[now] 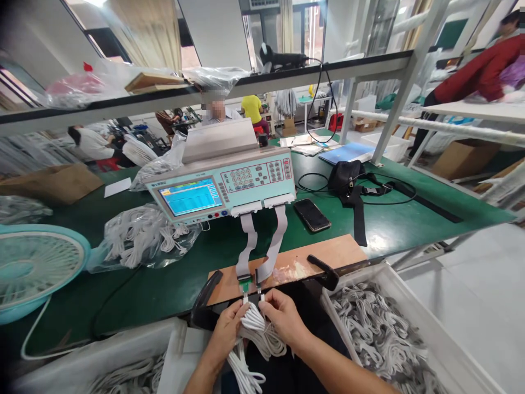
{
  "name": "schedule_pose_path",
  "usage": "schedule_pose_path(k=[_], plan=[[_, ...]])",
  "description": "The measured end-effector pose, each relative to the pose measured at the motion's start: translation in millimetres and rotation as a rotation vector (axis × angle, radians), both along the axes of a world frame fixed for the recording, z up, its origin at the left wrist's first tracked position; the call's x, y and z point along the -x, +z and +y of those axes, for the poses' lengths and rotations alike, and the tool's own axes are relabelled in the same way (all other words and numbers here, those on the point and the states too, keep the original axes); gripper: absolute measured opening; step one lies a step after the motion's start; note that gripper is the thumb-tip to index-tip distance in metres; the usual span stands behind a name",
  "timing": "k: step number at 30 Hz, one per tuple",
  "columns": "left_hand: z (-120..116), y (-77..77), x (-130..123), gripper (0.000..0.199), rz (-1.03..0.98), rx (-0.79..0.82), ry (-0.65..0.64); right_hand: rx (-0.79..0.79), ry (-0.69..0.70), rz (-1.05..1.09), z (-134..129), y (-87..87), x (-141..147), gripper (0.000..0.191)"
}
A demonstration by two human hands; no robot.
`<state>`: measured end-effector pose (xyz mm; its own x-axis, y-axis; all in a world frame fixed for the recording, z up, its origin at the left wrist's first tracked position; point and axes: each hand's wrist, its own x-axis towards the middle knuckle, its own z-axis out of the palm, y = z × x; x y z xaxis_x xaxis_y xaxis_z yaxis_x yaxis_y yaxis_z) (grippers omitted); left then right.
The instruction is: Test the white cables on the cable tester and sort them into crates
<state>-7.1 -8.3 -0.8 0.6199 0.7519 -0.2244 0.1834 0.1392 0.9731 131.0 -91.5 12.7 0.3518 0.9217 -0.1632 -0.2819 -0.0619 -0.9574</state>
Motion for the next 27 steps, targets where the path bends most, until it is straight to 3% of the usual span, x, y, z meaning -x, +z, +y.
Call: schedule_pose_path(k=[6,13,19,27], plan=[[-1,6.7,-1,0.036,-0.009,-0.002,-0.011,0.034,-0.05,-0.029,9,-8.5,5,0.032],[-1,-4.1,1,0.035,0.0,0.042,0.013,0.061,-0.122,-0.061,10,-11.6,5,0.032],[-1,-2.6,1,0.036,0.002,0.051,-0.007,0.079,-0.168,-0.099,11,-6.2,7,0.031],[1,0.9,-2,0.041,-0.058,0.117,-0.026,0.13,-0.182,0.002,17,0.8,10,0.035]])
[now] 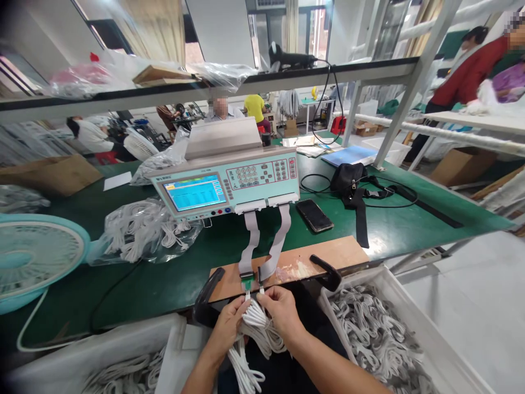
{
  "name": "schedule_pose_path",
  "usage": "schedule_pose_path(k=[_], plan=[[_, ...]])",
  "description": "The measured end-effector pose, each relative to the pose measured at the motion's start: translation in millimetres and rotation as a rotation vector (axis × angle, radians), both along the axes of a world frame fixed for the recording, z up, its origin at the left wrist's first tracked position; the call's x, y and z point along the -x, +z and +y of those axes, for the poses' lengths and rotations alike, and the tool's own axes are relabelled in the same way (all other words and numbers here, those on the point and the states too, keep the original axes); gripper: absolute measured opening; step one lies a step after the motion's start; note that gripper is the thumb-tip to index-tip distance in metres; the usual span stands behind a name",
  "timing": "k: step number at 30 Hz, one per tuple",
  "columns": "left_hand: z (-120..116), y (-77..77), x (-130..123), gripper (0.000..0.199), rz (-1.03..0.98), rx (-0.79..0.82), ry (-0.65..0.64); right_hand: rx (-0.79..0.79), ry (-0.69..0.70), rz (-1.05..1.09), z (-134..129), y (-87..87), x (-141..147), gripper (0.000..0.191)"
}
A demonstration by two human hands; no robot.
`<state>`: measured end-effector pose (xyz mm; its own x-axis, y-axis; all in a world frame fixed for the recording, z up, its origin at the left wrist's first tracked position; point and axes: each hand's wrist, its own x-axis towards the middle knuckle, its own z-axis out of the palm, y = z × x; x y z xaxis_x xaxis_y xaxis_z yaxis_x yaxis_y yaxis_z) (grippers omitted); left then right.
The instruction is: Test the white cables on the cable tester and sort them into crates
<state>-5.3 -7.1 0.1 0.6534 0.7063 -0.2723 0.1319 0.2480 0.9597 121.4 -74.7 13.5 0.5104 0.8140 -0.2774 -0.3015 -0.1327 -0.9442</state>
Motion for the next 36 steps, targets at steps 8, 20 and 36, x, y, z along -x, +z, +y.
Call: schedule_pose_path(k=[8,20,36], plan=[[0,-5.9,-2,0.049,-0.038,-0.072,0.03,-0.031,0.161,-0.073,0,-4.8,-9,0.048],[7,-6.5,-8,0.058,-0.025,-0.161,0.048,-0.06,0.274,-0.13,8,-23.9,-15,0.051],[-33,-7.1,-10,0.049,-0.003,0.103,0.329,-0.065,0.269,-0.167,1,-6.7,-15,0.04]])
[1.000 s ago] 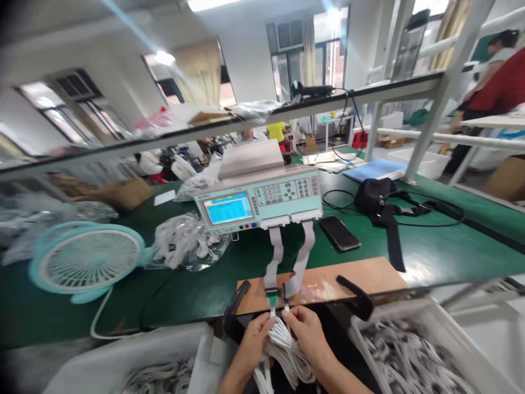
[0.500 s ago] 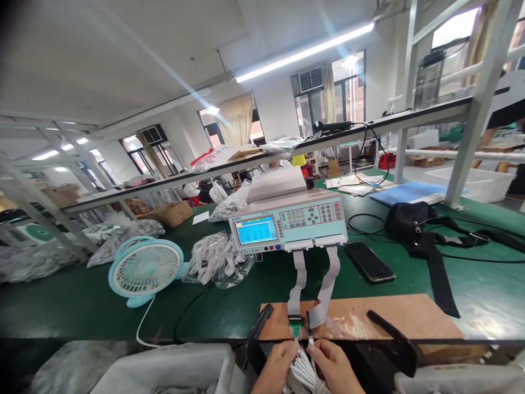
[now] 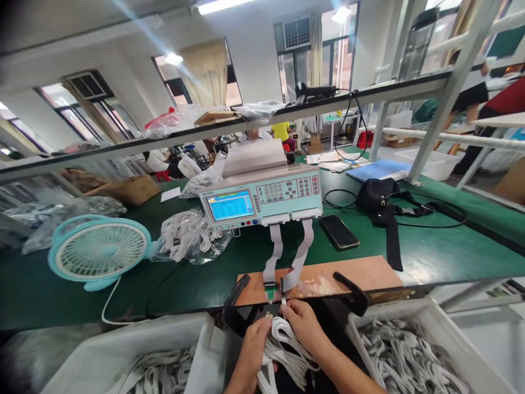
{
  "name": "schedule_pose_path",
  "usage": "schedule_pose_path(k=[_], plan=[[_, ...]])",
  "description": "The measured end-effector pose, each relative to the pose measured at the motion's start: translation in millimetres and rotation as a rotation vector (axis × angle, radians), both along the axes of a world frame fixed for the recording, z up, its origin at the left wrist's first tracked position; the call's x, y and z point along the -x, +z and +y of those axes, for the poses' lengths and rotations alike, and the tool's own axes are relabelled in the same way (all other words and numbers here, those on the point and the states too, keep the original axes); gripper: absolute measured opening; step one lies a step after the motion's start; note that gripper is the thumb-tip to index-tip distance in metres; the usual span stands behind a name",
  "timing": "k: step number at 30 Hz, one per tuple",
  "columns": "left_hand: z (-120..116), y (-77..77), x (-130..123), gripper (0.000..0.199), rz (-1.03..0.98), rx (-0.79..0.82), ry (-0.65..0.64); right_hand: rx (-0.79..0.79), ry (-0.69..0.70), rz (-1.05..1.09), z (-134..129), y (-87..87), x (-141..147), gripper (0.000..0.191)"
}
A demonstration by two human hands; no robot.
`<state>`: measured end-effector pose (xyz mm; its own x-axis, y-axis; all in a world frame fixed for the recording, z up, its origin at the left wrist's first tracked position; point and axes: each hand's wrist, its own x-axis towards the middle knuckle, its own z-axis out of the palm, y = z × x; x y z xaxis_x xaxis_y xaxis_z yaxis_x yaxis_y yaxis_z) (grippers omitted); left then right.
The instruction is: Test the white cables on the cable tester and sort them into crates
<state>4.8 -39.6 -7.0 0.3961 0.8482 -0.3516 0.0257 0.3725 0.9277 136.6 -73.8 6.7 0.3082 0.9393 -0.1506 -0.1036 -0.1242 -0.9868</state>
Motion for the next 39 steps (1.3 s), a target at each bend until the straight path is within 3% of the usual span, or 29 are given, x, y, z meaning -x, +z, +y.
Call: schedule_pose_path(k=[11,39], plan=[[20,-5.8,-3,0.045,0.039,-0.085,-0.156,-0.022,0.02,0.028,-1,-0.5,-2,0.041],[10,1.9,-8,0.049,0.009,0.09,-0.024,0.011,0.05,0.085,-3,1.6,-4,0.044]])
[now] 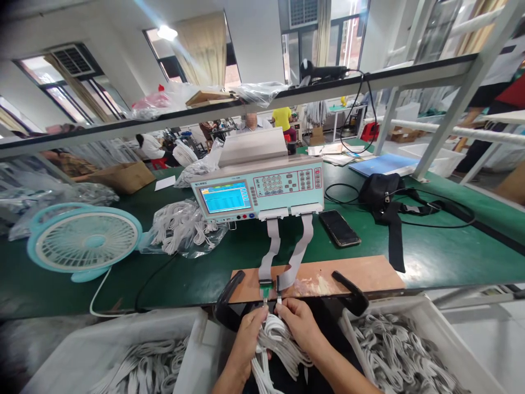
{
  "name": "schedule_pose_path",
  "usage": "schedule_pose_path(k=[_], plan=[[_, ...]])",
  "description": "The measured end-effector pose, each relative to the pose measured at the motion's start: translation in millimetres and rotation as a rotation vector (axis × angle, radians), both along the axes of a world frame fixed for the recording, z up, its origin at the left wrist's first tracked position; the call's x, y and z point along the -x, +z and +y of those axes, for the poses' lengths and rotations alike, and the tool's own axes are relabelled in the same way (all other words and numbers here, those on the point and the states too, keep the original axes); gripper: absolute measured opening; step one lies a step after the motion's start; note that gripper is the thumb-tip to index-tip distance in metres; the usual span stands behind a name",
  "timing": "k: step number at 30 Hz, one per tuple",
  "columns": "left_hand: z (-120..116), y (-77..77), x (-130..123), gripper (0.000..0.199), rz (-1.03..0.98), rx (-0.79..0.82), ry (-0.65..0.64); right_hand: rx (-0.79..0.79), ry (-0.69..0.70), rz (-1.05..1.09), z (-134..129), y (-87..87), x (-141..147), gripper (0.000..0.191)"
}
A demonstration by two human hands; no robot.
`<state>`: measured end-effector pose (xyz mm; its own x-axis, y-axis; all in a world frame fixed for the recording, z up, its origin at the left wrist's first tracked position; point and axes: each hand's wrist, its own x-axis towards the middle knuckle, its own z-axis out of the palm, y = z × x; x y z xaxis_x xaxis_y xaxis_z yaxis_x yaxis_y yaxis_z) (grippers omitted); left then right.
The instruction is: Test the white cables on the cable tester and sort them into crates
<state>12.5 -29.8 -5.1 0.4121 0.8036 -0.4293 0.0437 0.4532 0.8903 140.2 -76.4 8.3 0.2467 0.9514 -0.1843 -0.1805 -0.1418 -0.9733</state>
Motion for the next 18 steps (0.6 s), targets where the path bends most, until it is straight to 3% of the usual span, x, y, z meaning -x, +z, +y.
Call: schedule_pose_path(k=[4,8,13,18], plan=[[1,1.2,-1,0.052,0.009,-0.032,-0.006,0.011,0.005,0.019,0,2.9,1,0.044],[7,3.9,0,0.054,0.011,-0.17,-0.031,-0.007,0.011,0.028,2,4.4,2,0.047],[12,2.1,4,0.055,0.096,-0.395,-0.033,-0.019,0.001,-0.035,6,-7.7,3,0.055],[14,-4.2,9,0.064,0.094,-0.414,-0.091,-0.038,-0.011,-0.07,7,-17.0,3,0.059]])
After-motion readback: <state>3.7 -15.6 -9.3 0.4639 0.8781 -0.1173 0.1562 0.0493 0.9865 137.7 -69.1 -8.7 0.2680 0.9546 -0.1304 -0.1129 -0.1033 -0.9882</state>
